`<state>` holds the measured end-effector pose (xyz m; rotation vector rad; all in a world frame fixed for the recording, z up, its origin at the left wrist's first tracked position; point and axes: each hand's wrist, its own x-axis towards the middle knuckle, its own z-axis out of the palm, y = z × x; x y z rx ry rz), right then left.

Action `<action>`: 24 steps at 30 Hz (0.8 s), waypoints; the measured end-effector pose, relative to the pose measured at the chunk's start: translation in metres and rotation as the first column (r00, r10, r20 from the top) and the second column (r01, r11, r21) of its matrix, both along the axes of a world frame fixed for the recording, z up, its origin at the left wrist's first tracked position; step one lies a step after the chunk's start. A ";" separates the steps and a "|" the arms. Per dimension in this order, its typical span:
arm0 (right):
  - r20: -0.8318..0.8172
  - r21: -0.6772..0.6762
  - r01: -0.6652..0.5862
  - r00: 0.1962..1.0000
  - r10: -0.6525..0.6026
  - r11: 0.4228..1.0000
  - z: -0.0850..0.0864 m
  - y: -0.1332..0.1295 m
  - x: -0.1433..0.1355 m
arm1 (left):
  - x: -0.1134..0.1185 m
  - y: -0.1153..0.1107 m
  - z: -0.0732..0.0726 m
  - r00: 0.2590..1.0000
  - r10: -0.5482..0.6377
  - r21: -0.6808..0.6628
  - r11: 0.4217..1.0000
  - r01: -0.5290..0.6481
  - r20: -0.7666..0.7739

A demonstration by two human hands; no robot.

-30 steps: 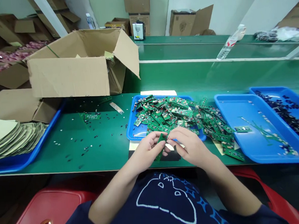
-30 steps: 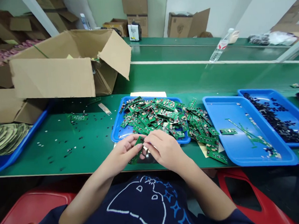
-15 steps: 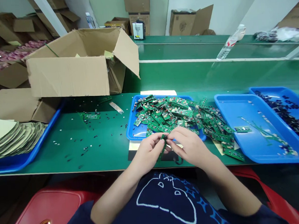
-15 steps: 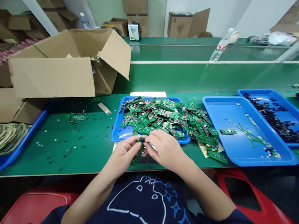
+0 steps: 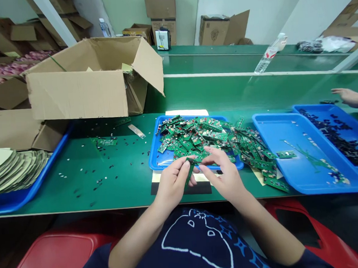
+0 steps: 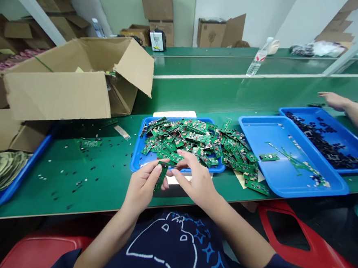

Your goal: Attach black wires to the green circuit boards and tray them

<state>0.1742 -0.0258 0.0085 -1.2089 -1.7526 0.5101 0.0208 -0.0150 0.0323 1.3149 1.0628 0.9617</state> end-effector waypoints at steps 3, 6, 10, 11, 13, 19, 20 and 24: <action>0.061 0.074 -0.019 0.998 0.015 0.997 -0.001 0.003 0.004 | 0.000 0.000 -0.002 1.000 0.002 -0.012 1.000 -0.002 0.025; 0.109 0.151 -0.008 0.994 -0.009 0.989 0.000 0.007 0.008 | 0.000 -0.002 -0.005 0.999 -0.001 -0.013 1.000 0.002 0.036; 0.176 0.230 -0.016 0.984 -0.025 0.973 0.002 0.014 0.010 | -0.002 -0.004 -0.009 0.990 -0.117 0.024 0.993 0.119 -0.073; 0.188 0.241 -0.027 0.982 -0.020 0.970 0.001 0.015 0.010 | -0.003 -0.003 -0.010 0.979 -0.159 0.032 0.986 0.164 -0.125; 0.193 0.258 -0.037 0.981 -0.014 0.965 -0.001 0.017 0.009 | -0.005 -0.001 -0.010 0.954 -0.206 0.054 0.974 0.222 -0.218; 0.168 0.382 0.011 0.982 -0.081 0.924 -0.007 0.017 0.007 | -0.009 0.010 -0.009 0.921 -0.131 0.209 0.953 0.220 -0.368; 0.186 0.401 -0.005 0.980 -0.076 0.916 -0.006 0.016 0.008 | -0.009 0.011 -0.009 0.915 -0.116 0.255 0.940 0.226 -0.386; 0.257 0.439 -0.126 0.966 0.010 0.889 0.002 0.013 0.017 | -0.013 0.014 -0.010 0.920 -0.094 0.416 0.871 0.261 -0.381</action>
